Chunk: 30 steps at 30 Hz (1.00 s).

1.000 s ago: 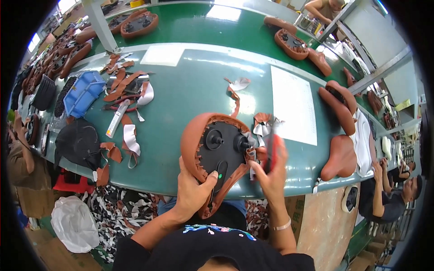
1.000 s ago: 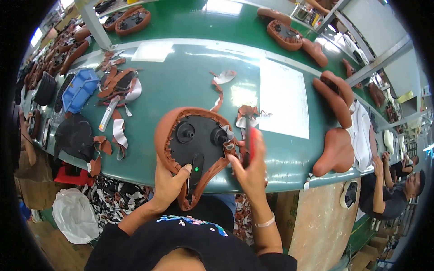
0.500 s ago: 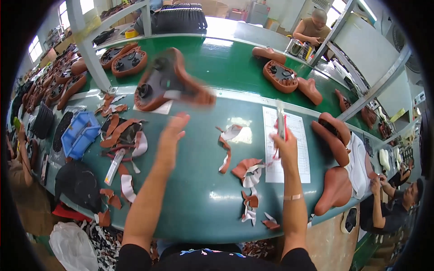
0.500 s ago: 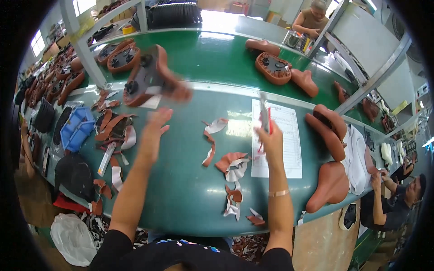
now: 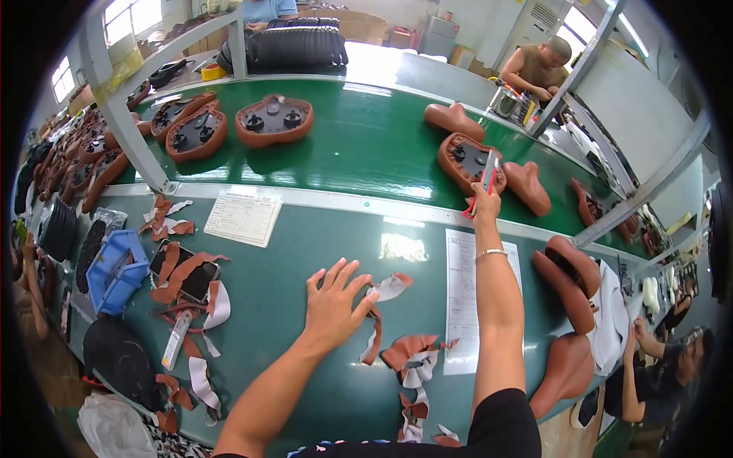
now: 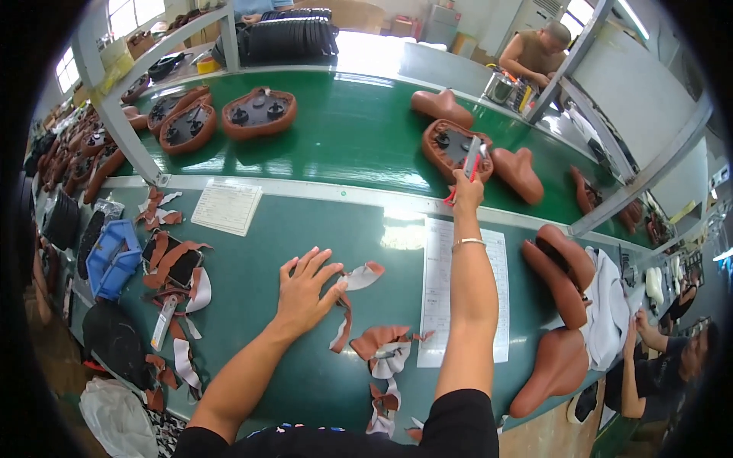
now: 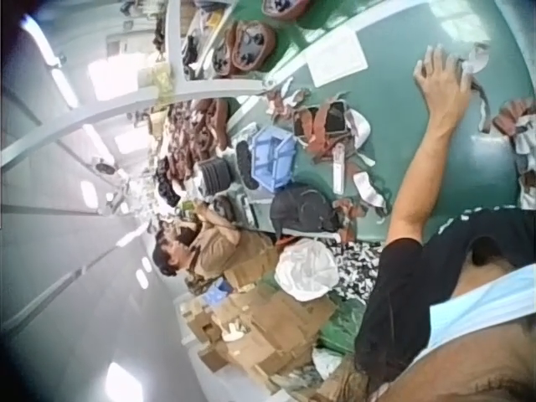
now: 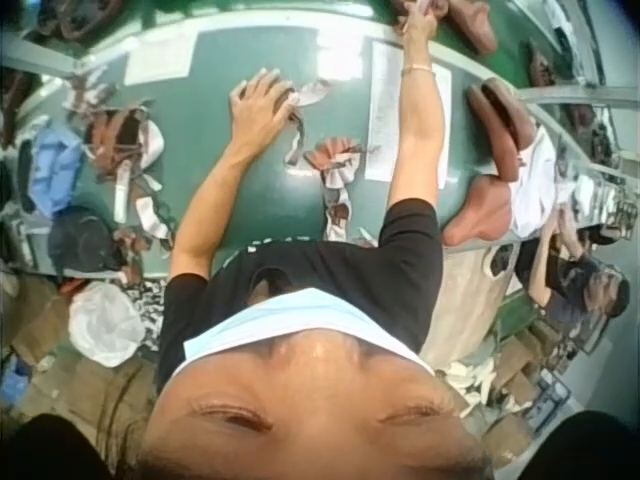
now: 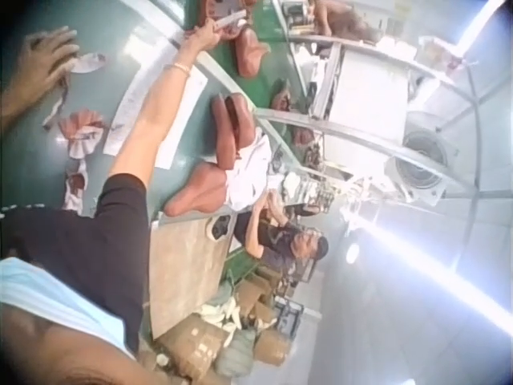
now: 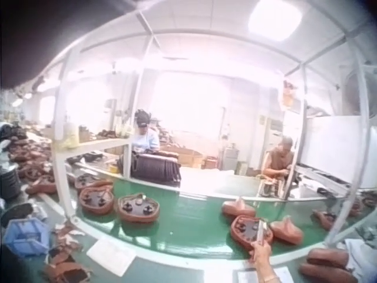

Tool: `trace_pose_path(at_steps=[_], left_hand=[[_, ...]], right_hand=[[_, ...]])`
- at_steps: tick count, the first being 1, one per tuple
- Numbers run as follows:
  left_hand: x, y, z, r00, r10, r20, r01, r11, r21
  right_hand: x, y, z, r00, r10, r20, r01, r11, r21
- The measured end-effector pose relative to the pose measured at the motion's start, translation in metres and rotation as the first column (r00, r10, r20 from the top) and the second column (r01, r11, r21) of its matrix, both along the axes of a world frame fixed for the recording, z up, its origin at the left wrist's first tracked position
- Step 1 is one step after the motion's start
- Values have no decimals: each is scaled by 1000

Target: Trimming excess leather from the base of a bicycle seat using a utility knife.

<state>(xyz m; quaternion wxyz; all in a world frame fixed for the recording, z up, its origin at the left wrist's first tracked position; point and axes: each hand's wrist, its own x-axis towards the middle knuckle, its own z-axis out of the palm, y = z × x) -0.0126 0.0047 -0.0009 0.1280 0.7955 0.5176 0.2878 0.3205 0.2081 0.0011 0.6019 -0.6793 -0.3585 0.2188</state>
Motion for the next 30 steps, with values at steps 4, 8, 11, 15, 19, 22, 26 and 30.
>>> trace_pose_path(at_steps=[4, 8, 11, 15, 19, 22, 26, 30], left_hand=[[-15, 12, -20, 967, 36, 251, -26, 999, -42], [-39, 14, -16, 202, 221, 954, 429, 856, -289], [-61, -18, 16, 298, 513, 805, 621, 537, -571], [-85, -67, 30, 399, 496, 772, 497, 590, -636], [-102, -83, 50, 572, 401, 716, 334, 683, -650], [-88, -85, 78, 684, 325, 653, 285, 705, -650], [-96, -83, 79, 750, 297, 591, 230, 721, -654], [-100, -110, 71, 676, 427, 601, 80, 768, -636]], right_hand=[[-58, -104, 23, 817, 406, -410, -357, 914, 194], [-129, -273, 61, 713, 454, -534, -535, 845, 3], [-134, -358, 52, 698, 653, -292, -710, 580, -399], [-131, -409, 41, 616, 779, 117, -732, 621, -280], [-129, -402, 55, 444, 704, 554, -733, 641, -227], [-132, -381, 77, 118, 674, 729, -695, 580, -424], [-137, -399, 62, -51, 689, 723, -563, 578, -591], [-173, -466, 33, 389, 766, 513, -550, 639, -538]])
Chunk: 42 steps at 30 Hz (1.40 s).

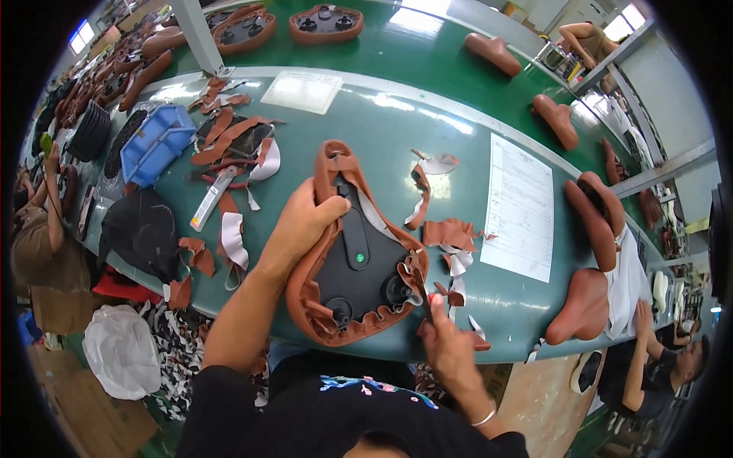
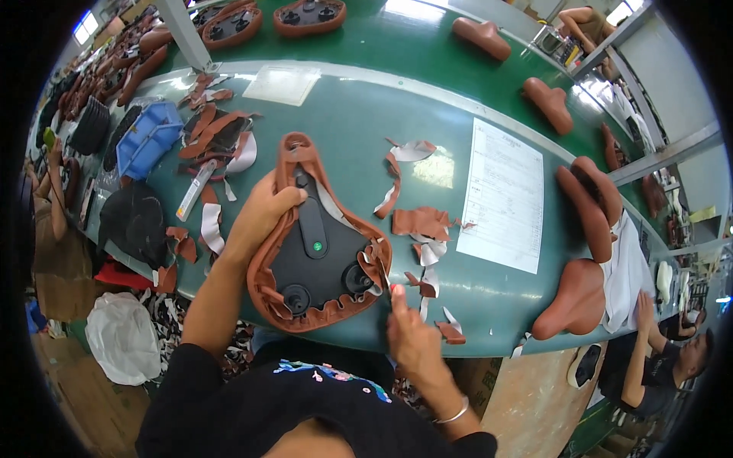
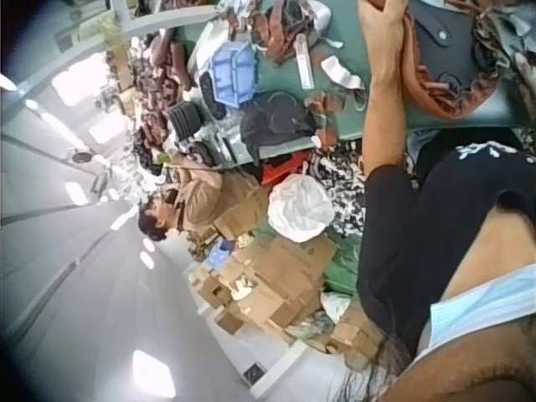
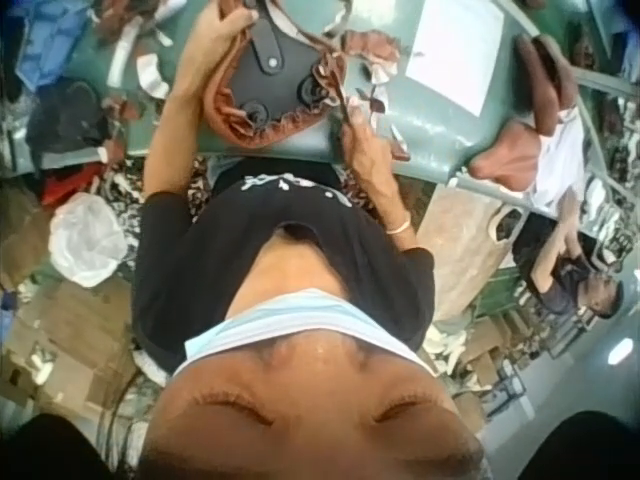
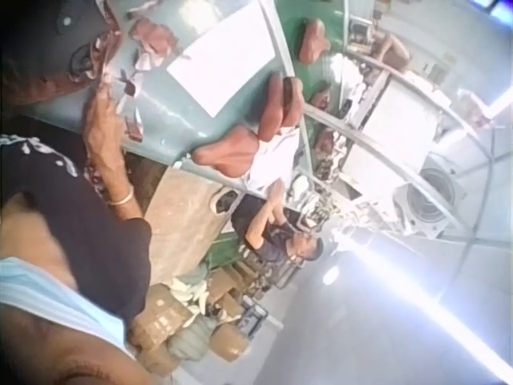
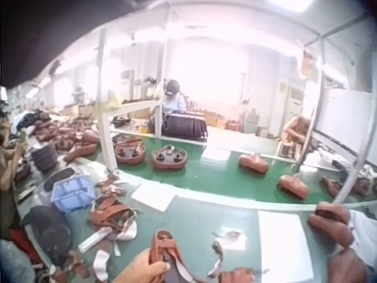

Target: Trimming excess leather from the base of a bicycle seat using a utility knife.

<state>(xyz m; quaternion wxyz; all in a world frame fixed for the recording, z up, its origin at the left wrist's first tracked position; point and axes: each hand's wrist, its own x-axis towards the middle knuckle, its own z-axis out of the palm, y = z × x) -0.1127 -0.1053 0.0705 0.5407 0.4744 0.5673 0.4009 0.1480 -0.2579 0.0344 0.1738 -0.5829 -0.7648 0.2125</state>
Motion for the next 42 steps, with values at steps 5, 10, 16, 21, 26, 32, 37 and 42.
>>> trace_pose_path(at_steps=[5, 10, 16, 21, 26, 32, 37, 42], left_hand=[[-8, -40, -8, 966, 224, 127, -221, 975, -31], [-10, -66, -10, 932, 300, 205, -309, 951, 13], [-25, -98, -46, 813, 533, -233, -438, 824, 359], [11, -88, 4, 647, 201, -736, 367, 764, 531], [47, -34, -17, 659, -36, -751, 624, 583, 520], [52, -25, -7, 822, -230, -521, 509, 709, 488], [50, -26, -9, 971, -197, 136, 136, 922, 362], [47, -24, 5, 986, -89, 140, 2, 852, 524]], right_hand=[[-13, -43, 17, 987, -124, -101, 118, 991, -70], [-16, 20, 31, 710, -302, -636, 257, 952, -166], [-10, 91, 31, 805, -191, -561, 246, 969, 22], [-29, 62, 42, 663, -243, -708, 258, 962, -89], [-20, 48, 46, 883, 9, -470, 75, 984, 160], [22, 46, 29, 987, 125, 105, -148, 957, 251], [1, 22, 20, 949, 55, 312, -116, 977, 178], [-30, -14, 46, 956, -107, 274, 106, 994, 20]])
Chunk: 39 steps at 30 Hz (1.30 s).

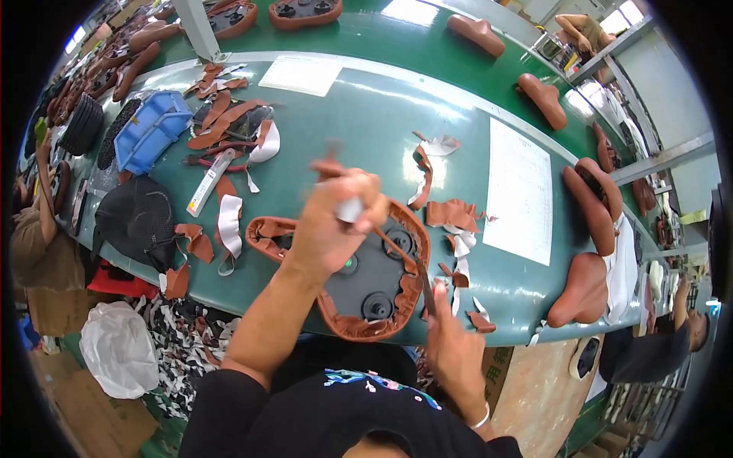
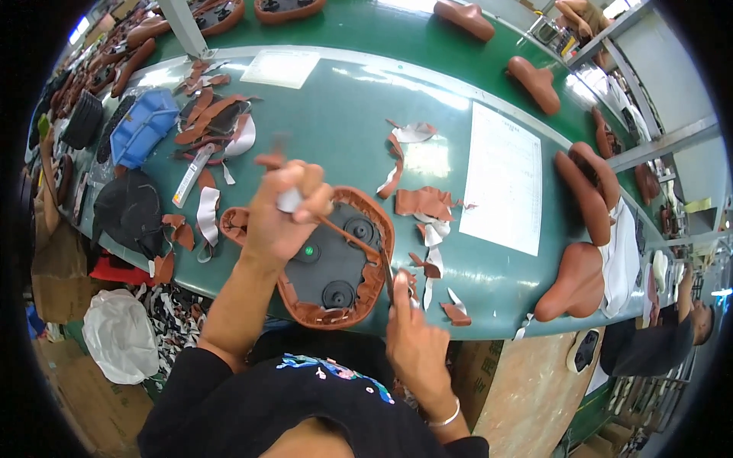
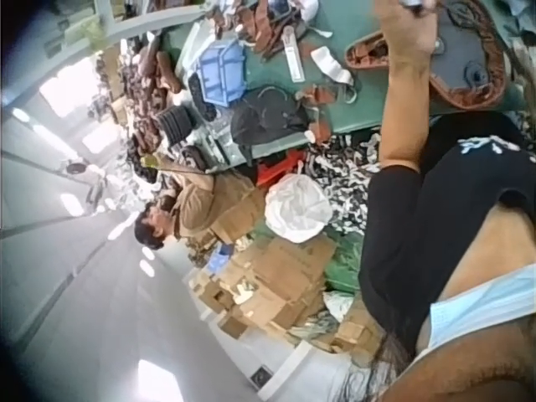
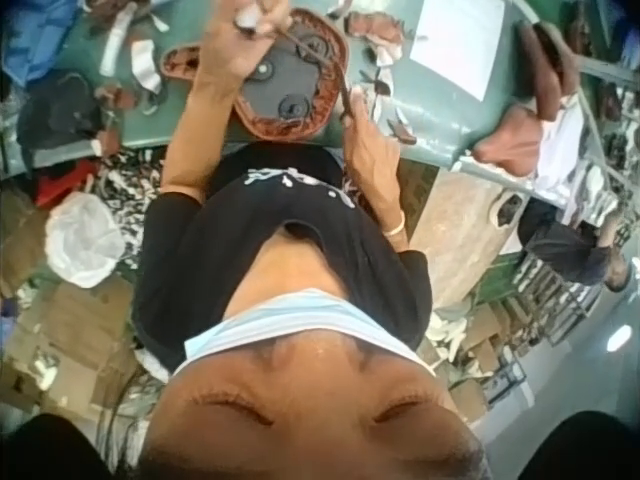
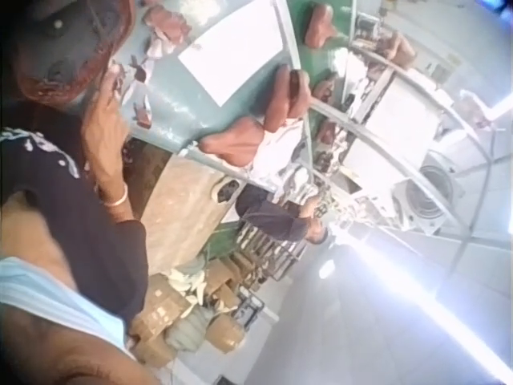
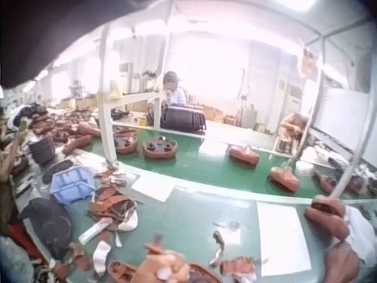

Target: Trimming excess leather from the base of a bicycle seat using a utility knife.

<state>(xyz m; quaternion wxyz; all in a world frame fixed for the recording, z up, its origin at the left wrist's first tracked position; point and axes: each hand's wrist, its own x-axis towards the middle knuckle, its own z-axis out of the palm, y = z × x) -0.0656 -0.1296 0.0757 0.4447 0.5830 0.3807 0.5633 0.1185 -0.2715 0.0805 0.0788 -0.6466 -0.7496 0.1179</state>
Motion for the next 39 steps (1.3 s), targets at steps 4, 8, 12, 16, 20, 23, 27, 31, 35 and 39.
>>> trace_pose_path(at_steps=[4, 8, 12, 16, 20, 23, 27, 31, 35, 39], left_hand=[[-9, 3, 7, 800, 159, -579, 112, 908, 405], [-23, 31, -30, 665, 401, -630, 36, 825, 564], [-25, 38, -22, 906, 418, -65, -419, 908, -10], [-43, 7, -27, 921, 186, 342, 14, 862, -506], [-54, -40, -9, 940, 45, 337, 147, 839, -524], [-74, -42, -4, 900, -141, 412, 244, 947, -210], [-165, -23, 25, 283, -231, 931, 157, 969, 193], [-175, -6, 60, 924, 380, -33, -377, 924, 70], [-134, -65, -11, 527, -456, -717, 100, 871, -480], [-33, -122, -35, 982, -188, -15, 144, 799, -584]], right_hand=[[11, 48, 10, 998, 33, 48, -34, 999, 29], [4, 60, 8, 989, 91, 114, -103, 990, 99], [9, 34, 24, 983, 135, 125, -139, 990, 24], [35, 92, 34, 939, 238, 247, -254, 967, 34], [41, 134, 35, 797, 545, 261, -574, 818, 45], [28, 121, 48, 721, 569, 396, -626, 779, 21], [42, 65, 49, 799, 428, 422, -399, 903, -160], [46, 39, 44, 879, 252, 404, -237, 968, -89], [61, 47, 49, 961, 193, 196, -158, 971, -181], [67, 59, 39, 967, 254, 18, -248, 957, -151]])
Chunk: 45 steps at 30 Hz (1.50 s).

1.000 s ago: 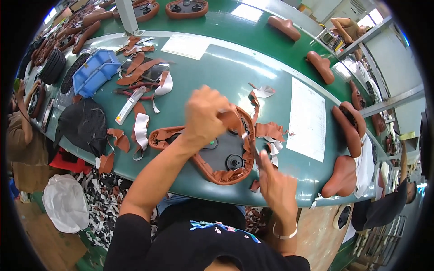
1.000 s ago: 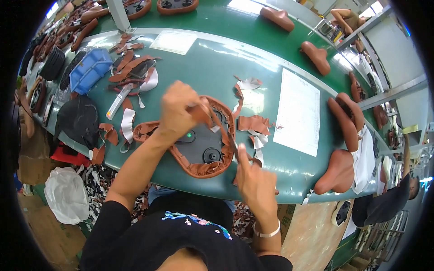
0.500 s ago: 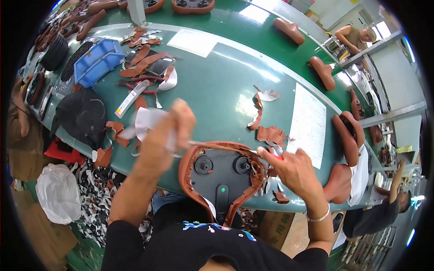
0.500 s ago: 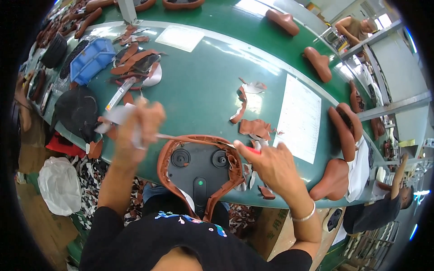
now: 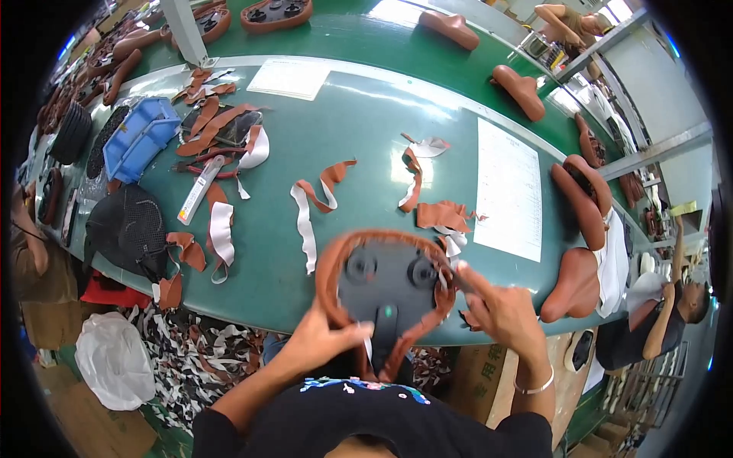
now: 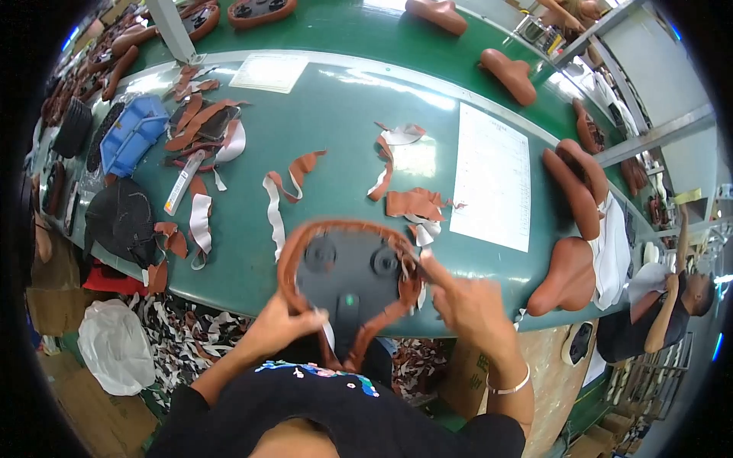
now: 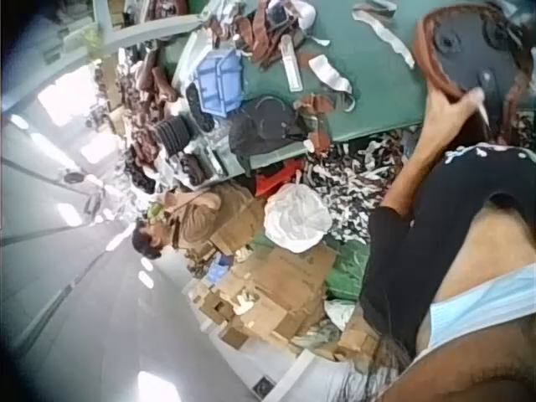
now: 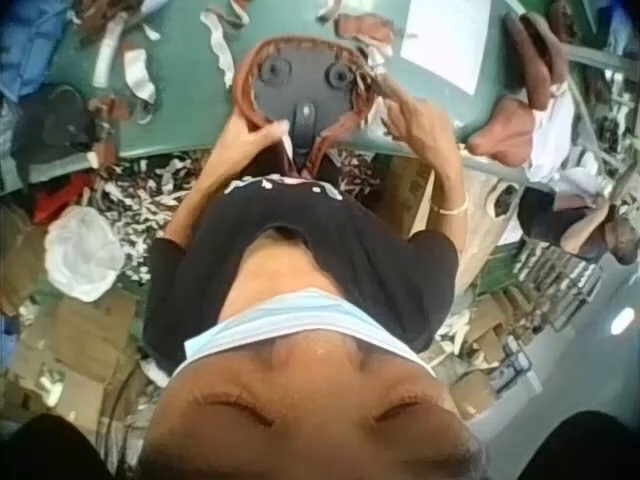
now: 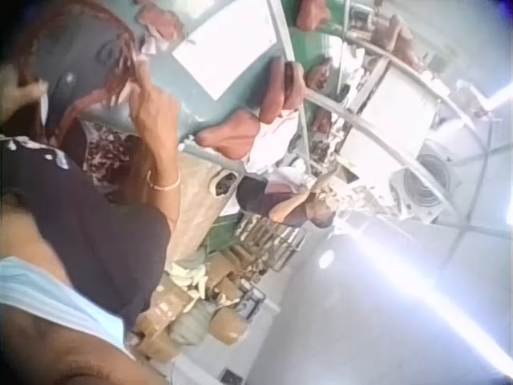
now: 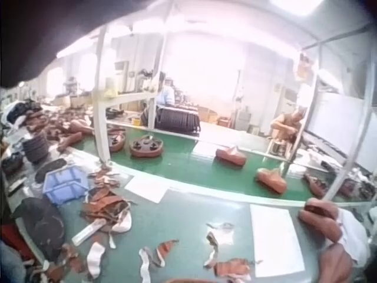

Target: Trimming excess leather from the base of a bicycle seat using a utility knife.

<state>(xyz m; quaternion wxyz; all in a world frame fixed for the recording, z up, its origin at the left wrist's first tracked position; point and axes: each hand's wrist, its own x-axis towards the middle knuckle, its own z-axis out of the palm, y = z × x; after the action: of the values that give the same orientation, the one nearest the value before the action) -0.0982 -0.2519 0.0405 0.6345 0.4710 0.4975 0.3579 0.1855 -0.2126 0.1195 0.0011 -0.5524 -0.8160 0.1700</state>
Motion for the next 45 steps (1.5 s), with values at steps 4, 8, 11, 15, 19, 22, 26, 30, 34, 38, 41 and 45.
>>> trace_pose_path(at_steps=[4, 8, 11, 15, 19, 22, 26, 30, 34, 38, 41, 45], left_hand=[[33, 36, 14, 967, 242, -82, -229, 964, 136], [52, 14, 17, 964, 263, -24, -247, 930, 273], [62, -10, 19, 970, 222, -100, -178, 927, 329], [55, -15, 21, 970, 212, -118, -163, 929, 332], [45, -12, 9, 962, 248, -114, -190, 909, 372], [36, -5, 15, 947, 286, -149, -203, 888, 414], [-3, 18, -10, 929, 365, -63, -368, 927, -66], [-18, 60, 19, 879, 325, 349, -312, 945, -93], [-10, 156, 6, 435, 464, 771, -390, 869, -304], [56, 218, -13, 933, 153, 326, -297, 839, 456], [87, 230, -47, 946, 234, -224, 3, 687, 726], [89, 236, -55, 973, 205, -107, -103, 799, 592]], right_hand=[[6, -22, -36, 976, -98, 196, 77, 990, 116], [-19, -88, -72, 932, -315, -181, 348, 917, 197], [-41, -113, -65, 751, -533, -390, 520, 841, -149], [-44, -137, -51, 500, -701, -508, 525, 712, -466], [-19, -91, -61, 489, -399, -776, 667, 744, 38], [-38, -20, -76, 768, -176, -616, 436, 848, 301], [20, 13, -87, 725, -533, -436, 686, 508, 521], [92, 30, -68, 605, -613, -508, 788, 553, 271], [48, 61, -79, 582, -483, -654, 572, 815, -93], [26, 155, -71, 336, -414, -846, 527, 827, -195], [19, 254, -68, 148, -333, -931, 430, 870, -242], [-3, 395, -97, -89, -367, -926, 300, 877, -376]])
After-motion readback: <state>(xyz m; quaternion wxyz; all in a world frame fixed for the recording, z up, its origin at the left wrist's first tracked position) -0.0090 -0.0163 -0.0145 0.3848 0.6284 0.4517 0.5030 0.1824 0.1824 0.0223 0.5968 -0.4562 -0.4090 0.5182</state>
